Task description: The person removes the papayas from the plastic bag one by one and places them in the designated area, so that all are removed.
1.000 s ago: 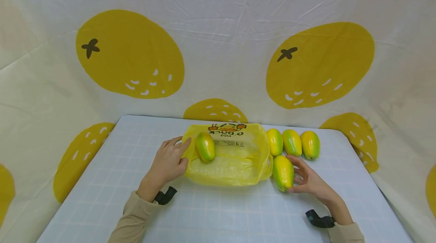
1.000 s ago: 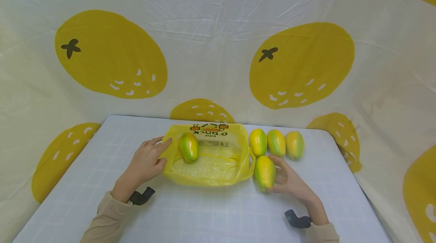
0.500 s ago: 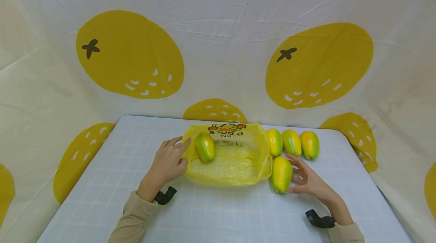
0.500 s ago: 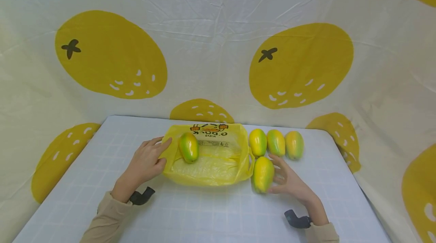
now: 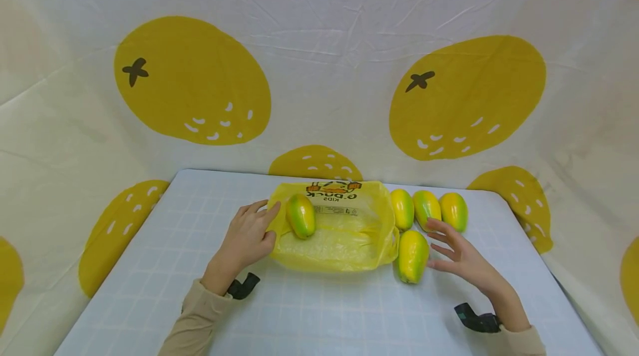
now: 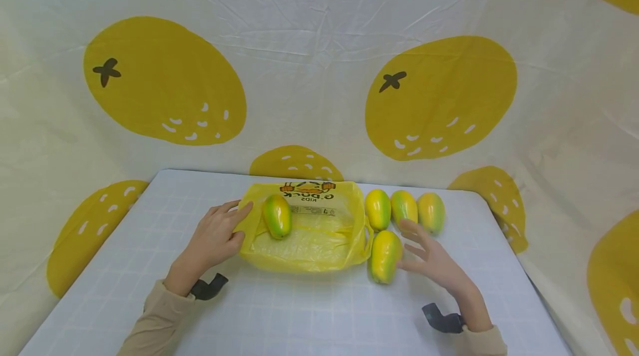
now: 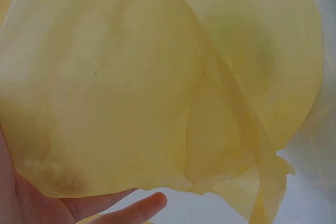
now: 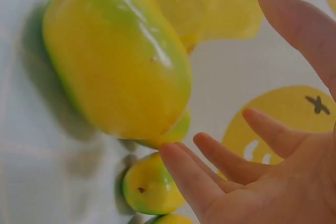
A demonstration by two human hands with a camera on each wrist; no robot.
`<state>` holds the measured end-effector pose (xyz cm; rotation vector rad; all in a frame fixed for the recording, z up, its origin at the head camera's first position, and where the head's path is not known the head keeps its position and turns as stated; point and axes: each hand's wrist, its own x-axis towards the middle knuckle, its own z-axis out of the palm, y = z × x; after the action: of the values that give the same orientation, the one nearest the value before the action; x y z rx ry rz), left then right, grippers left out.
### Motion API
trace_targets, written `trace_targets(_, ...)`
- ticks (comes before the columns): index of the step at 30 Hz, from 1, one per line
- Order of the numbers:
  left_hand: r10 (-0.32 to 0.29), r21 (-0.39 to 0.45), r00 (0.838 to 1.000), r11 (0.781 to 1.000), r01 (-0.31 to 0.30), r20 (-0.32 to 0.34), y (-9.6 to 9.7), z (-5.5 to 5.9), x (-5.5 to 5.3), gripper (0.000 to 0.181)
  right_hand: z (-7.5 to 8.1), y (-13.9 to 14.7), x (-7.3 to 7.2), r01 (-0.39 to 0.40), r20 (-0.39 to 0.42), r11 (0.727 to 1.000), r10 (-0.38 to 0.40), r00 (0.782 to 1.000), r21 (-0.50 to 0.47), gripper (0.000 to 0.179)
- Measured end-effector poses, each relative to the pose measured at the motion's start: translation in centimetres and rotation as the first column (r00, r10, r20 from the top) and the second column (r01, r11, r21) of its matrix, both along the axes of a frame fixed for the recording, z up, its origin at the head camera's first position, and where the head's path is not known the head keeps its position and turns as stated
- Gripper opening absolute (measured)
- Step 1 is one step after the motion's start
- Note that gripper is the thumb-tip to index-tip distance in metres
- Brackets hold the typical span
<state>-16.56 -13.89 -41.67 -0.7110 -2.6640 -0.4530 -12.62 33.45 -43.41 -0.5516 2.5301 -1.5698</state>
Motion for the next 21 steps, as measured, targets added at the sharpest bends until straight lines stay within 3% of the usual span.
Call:
trace_targets(9,0.005,-0.008,1.0,1.0,-0.005,0.001,0.0,-0.2,-0.1,0.054,2.3,-1.3,-0.2,0.047,-0.062,0.999,-0.046,0.997,0.023,0.064)
trace_targets(21,0.006,0.002,1.0,1.0,-0.006,0.005,-0.1,0.0,0.1,0.055,4.7,-4.6,-1.5,0.004,-0.124,0.997,-0.014,0.992,-0.077,0.055)
